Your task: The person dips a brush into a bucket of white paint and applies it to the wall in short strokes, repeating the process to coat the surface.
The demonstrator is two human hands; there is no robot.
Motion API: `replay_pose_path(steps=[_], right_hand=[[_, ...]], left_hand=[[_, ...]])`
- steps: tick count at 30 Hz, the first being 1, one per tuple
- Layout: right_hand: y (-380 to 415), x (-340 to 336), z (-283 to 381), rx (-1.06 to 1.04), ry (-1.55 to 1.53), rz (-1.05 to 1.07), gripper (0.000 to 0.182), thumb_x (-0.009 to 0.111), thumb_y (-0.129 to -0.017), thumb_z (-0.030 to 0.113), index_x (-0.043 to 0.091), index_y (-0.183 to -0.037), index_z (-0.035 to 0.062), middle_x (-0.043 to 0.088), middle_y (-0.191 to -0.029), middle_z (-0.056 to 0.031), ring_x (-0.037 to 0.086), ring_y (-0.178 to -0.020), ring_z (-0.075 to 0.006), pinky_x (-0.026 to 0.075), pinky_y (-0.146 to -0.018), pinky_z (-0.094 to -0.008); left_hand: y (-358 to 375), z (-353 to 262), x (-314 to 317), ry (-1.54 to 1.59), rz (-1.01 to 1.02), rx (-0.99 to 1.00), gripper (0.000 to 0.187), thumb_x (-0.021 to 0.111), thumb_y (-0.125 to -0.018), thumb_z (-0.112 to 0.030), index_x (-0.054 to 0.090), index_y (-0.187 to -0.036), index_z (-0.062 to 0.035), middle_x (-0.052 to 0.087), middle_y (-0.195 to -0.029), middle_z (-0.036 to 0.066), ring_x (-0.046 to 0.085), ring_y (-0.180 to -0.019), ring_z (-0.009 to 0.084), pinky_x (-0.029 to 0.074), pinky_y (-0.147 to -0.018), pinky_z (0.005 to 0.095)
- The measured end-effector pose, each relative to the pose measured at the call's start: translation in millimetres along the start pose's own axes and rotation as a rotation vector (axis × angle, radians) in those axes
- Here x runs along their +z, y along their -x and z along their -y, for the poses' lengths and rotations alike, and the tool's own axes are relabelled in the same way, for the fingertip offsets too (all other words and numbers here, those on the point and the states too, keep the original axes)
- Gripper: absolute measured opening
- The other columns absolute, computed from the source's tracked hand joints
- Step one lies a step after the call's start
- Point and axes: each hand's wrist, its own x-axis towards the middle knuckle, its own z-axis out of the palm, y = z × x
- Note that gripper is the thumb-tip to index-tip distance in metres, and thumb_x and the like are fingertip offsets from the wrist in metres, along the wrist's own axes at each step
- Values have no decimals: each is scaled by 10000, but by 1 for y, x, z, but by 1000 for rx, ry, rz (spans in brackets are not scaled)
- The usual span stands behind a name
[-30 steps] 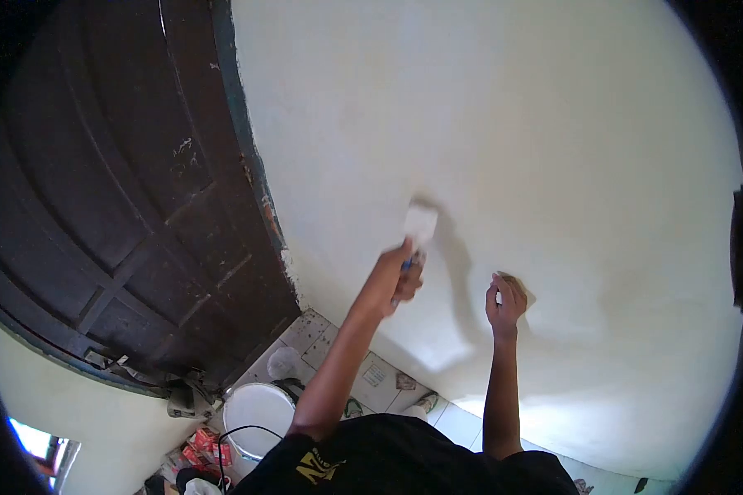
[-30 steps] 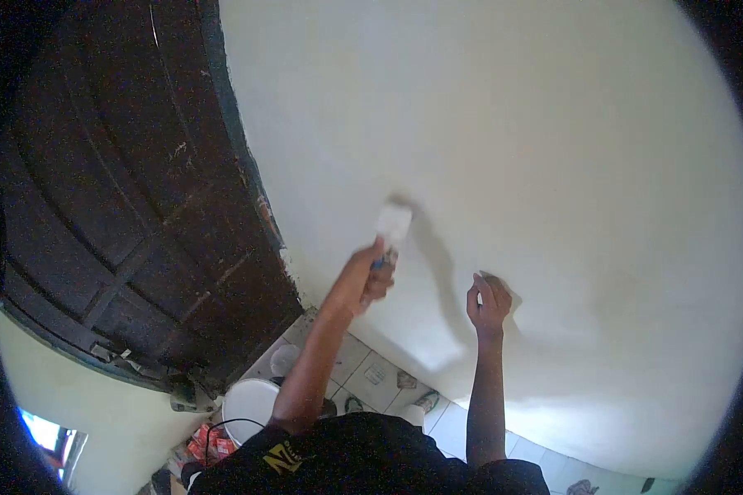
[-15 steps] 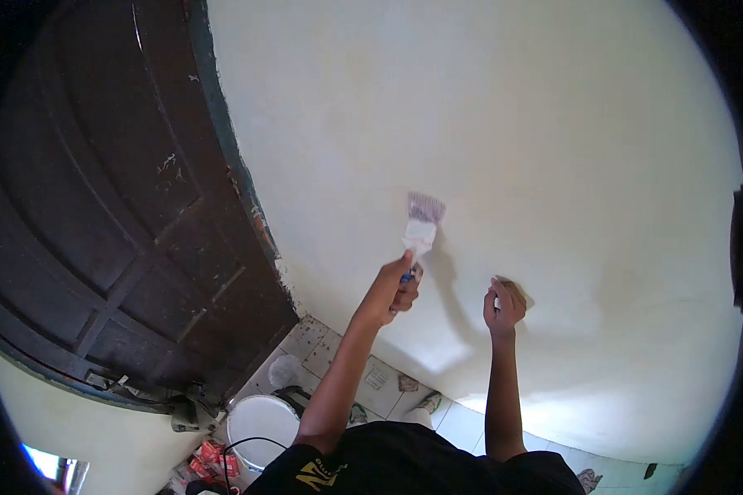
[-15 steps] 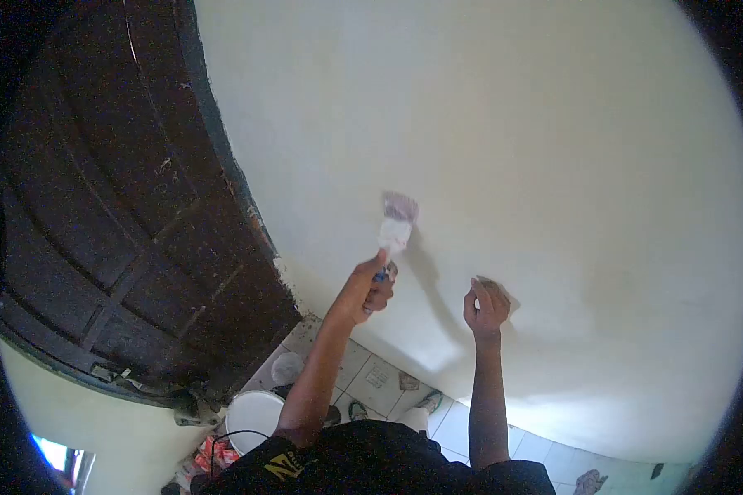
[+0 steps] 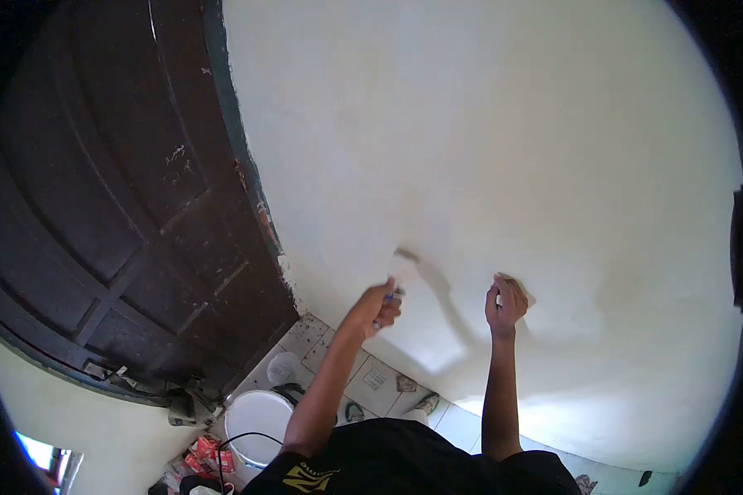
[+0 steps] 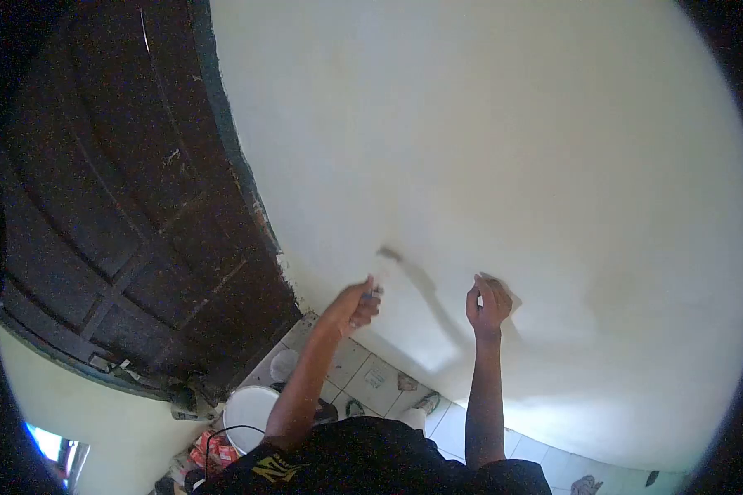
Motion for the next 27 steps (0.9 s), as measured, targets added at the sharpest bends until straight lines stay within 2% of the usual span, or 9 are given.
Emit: replay_pose_path(steps=[4,7,12,18,20,21,23,26,27], right_hand=[[-2,2,3,24,12,-35,287,601,-710,-98,637,-959,42,641,-750,-103,635,-637,-247,510,-566,-347],[1,4,3,69,12,-32,271,603,-714,-94,644,-943,44,643,-749,-103,637,-643,-247,509,-565,-342],[-4,-1,7,71,2,-7,237,608,-722,-91,644,-918,38,646,-746,-100,635,-650,-244,518,-572,-343],[-3,3,6,53,-4,-24,221,608,-732,-92,640,-916,25,640,-737,-93,632,-640,-236,531,-573,-340],[-6,4,9,42,27,-54,211,608,-736,-92,642,-905,31,632,-723,-88,624,-626,-225,522,-552,-333],[-6,3,9,40,29,-57,211,608,-736,-92,642,-905,31,632,-723,-88,624,-626,-225,522,-552,-333],[-5,4,11,103,0,-42,217,607,-739,-96,647,-904,38,625,-710,-89,612,-606,-214,511,-533,-321],[-15,-2,19,176,-44,28,208,606,-751,-94,648,-904,40,623,-704,-90,603,-588,-205,498,-519,-303],[-19,-3,21,161,-58,33,208,606,-751,-94,648,-904,40,623,-704,-90,603,-588,-205,498,-519,-303]], left_hand=[[15,-80,52,-48,160,4,383,456,-989,-426,439,-773,-109,302,-564,-67,219,-417,36,133,-330,197],[45,-118,82,-103,251,150,367,461,-990,-412,463,-816,-89,293,-568,-70,210,-414,30,135,-321,191],[56,-141,85,-172,435,282,375,475,-978,-444,498,-928,-73,289,-556,-96,203,-387,-2,153,-285,169],[31,-97,54,-186,378,362,431,508,-945,-506,530,-871,-82,262,-502,-101,196,-372,13,137,-308,185],[-3,-71,34,-197,199,314,465,515,-935,-522,522,-852,-64,246,-517,-74,188,-381,36,127,-340,212],[-12,-59,20,-199,202,316,465,515,-935,-522,522,-852,-64,246,-517,-74,188,-381,36,127,-340,212],[-24,-33,-8,-175,117,146,463,525,-933,-516,528,-850,-60,249,-516,-72,197,-381,44,136,-347,221],[-35,19,-51,-255,70,185,434,518,-951,-477,527,-844,-56,255,-518,-71,204,-382,42,139,-345,224],[-43,36,-66,-240,-33,103,422,502,-963,-453,527,-831,-53,256,-517,-70,201,-381,45,144,-345,223]])
